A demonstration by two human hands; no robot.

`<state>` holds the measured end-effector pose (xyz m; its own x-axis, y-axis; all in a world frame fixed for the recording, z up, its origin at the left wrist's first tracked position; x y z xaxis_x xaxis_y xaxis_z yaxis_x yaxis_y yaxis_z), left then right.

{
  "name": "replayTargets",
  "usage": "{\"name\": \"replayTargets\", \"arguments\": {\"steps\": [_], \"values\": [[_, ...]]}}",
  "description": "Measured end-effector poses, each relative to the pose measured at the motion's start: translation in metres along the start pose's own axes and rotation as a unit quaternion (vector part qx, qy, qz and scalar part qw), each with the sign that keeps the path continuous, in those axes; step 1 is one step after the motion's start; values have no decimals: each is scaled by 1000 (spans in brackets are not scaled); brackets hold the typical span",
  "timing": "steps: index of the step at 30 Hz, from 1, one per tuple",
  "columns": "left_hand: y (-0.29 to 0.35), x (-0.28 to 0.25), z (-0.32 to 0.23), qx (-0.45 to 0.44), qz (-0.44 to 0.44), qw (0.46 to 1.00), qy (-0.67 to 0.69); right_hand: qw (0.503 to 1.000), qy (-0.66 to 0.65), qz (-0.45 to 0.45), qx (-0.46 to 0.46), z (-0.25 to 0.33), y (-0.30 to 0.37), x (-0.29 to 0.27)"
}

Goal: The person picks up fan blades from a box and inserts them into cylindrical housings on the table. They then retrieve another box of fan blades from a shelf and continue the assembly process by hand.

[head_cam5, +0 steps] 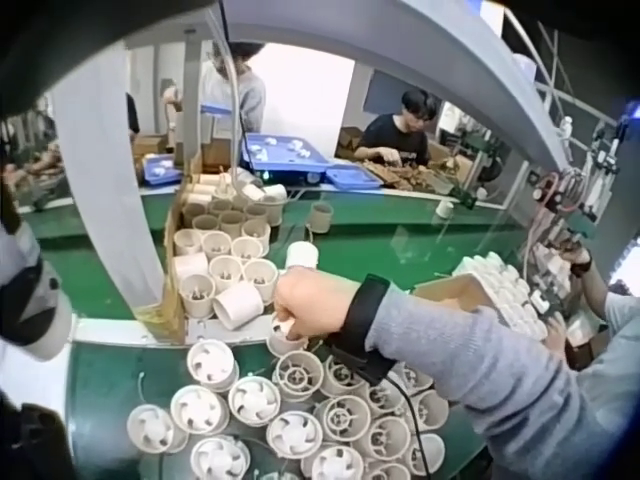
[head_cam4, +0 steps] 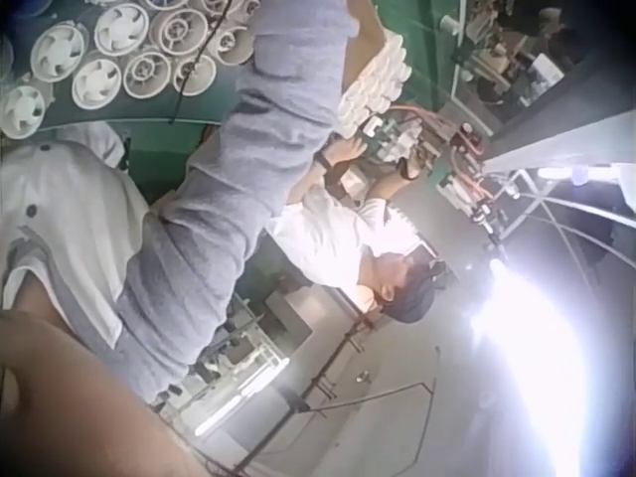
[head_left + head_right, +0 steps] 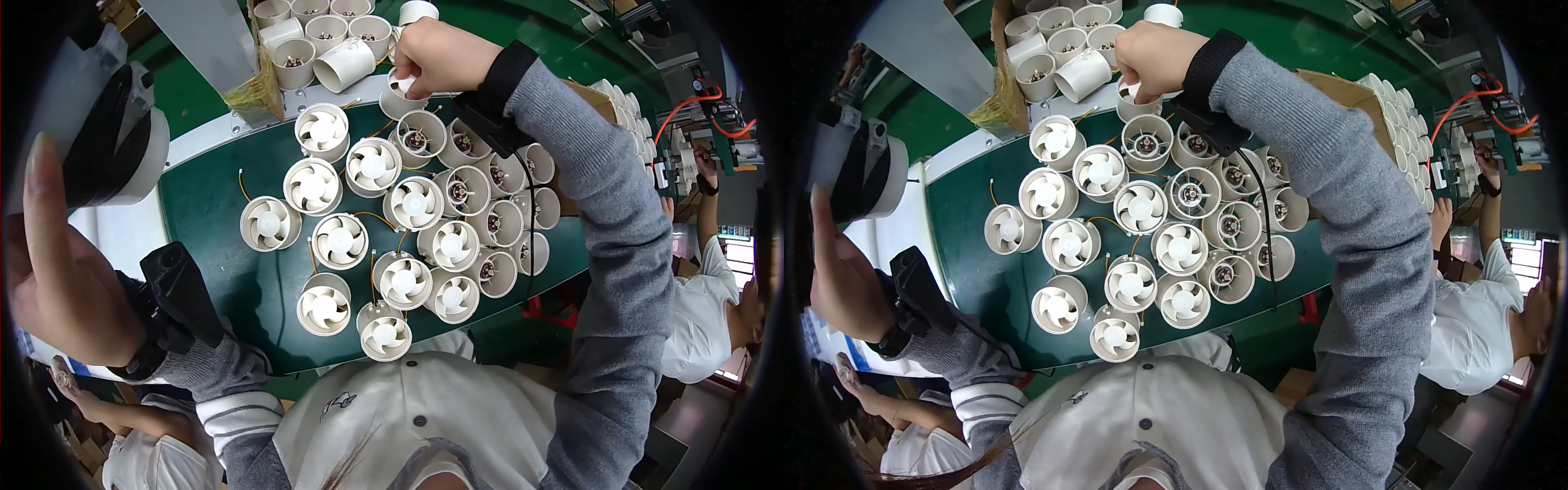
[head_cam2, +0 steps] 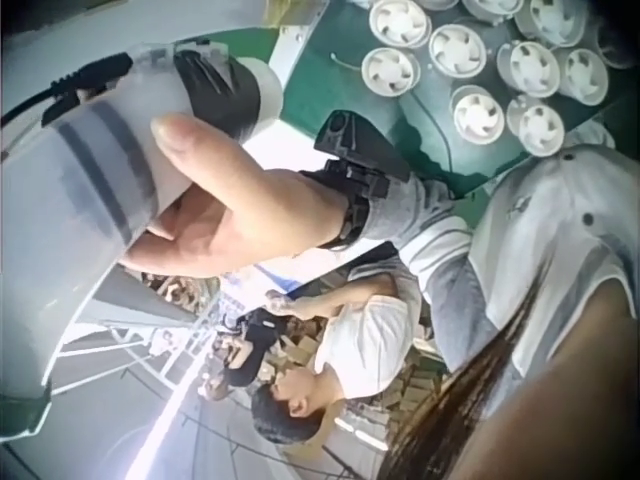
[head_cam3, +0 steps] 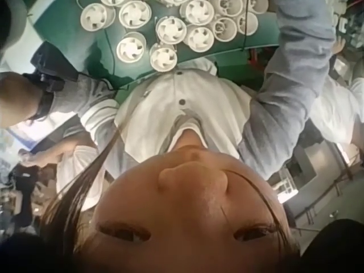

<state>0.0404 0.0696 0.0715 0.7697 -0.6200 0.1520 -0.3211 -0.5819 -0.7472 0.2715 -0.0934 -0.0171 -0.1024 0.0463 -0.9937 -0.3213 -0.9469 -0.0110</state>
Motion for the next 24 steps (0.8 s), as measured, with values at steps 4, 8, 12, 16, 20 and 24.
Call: {"name": "replayTargets", "arguments": {"steps": [4, 8, 12, 16, 20, 24], "values": [[1, -6, -5, 19, 4, 998, -56, 999, 2, 29, 39, 6, -3, -4], [1, -12, -7, 43, 6, 993, -114, 1000, 0, 20, 21, 2, -2, -1], [1, -18, -7, 66, 4, 982, -177, 1000, -12, 12, -3, 5, -5, -5], [1, -31, -9, 69, 2, 978, -198, 1000, 24, 1, 11, 23, -12, -3], [9, -8, 3, 1, 2, 996, -87, 997, 46, -62, -12, 17, 1, 0], [7, 0, -5, 27, 56, 996, -64, 999, 26, -21, -21, 3, 5, -1]]}}
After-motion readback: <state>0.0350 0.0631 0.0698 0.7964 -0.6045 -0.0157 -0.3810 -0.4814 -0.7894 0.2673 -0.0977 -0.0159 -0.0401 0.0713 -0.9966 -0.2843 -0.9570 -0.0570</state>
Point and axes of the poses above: each hand's wrist, its own y-axis away from the middle knuckle, its own x-axis out of the palm, z = x × y, the point moved 2 cm from there along -y, towards the middle knuckle, and after that the axes turned 9 degrees about -z, right-handed, at the moved point
